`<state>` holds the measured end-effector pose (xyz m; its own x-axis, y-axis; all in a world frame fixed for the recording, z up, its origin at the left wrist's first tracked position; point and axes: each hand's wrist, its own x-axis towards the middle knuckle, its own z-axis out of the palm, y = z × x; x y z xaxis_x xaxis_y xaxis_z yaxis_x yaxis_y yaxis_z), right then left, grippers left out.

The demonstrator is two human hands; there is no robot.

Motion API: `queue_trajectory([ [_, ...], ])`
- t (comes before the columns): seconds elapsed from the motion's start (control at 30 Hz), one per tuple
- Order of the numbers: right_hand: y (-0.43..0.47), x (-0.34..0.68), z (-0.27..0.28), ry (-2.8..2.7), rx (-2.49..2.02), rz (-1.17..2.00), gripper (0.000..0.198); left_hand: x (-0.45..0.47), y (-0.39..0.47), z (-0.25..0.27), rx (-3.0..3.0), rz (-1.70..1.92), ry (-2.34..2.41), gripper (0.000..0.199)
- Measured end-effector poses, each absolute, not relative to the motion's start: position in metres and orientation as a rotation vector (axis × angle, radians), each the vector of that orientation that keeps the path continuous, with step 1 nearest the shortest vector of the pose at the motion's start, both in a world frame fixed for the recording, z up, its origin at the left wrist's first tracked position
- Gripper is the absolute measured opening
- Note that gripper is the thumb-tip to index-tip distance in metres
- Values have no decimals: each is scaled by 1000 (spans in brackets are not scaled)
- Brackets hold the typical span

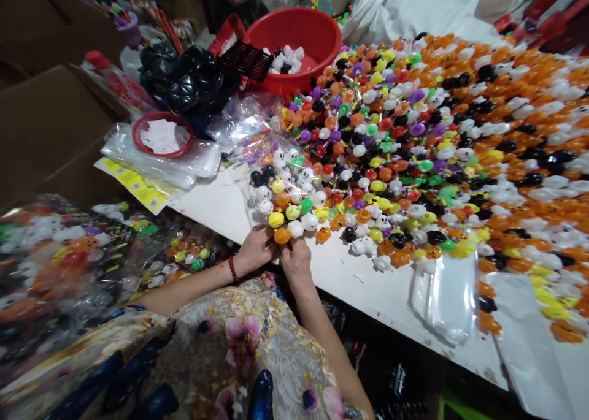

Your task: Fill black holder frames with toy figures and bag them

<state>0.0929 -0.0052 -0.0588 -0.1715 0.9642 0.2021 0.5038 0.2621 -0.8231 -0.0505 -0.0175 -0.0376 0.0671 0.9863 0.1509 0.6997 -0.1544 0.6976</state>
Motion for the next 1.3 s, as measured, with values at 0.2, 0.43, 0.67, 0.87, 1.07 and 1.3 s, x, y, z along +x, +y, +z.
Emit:
queue_trajectory([
  [0.2,-6,90,-57,-1802,-1282,733,19,-52,-19,-39,1950,895,1669,18],
  [0.43,-17,91,-54,-1800,-1144,710,30,-59,-26,-41,2059,1003,1554,19],
  [0.67,-23,91,-68,-1842,-1121,790,46,-59,-24,-53,2214,1019,1644,29],
  [0.87,-28,89,-57,-1962,-1020,811,49,-76,-25,-58,2128,921,1674,32],
  [1.07,-37,109,-27,-2006,-951,968,23,-91,-28,-39,1944,863,1533,21],
  [1.3,35,155,-20,-1611,-1362,672,32,-99,-23,-28,1425,1129,2055,42],
])
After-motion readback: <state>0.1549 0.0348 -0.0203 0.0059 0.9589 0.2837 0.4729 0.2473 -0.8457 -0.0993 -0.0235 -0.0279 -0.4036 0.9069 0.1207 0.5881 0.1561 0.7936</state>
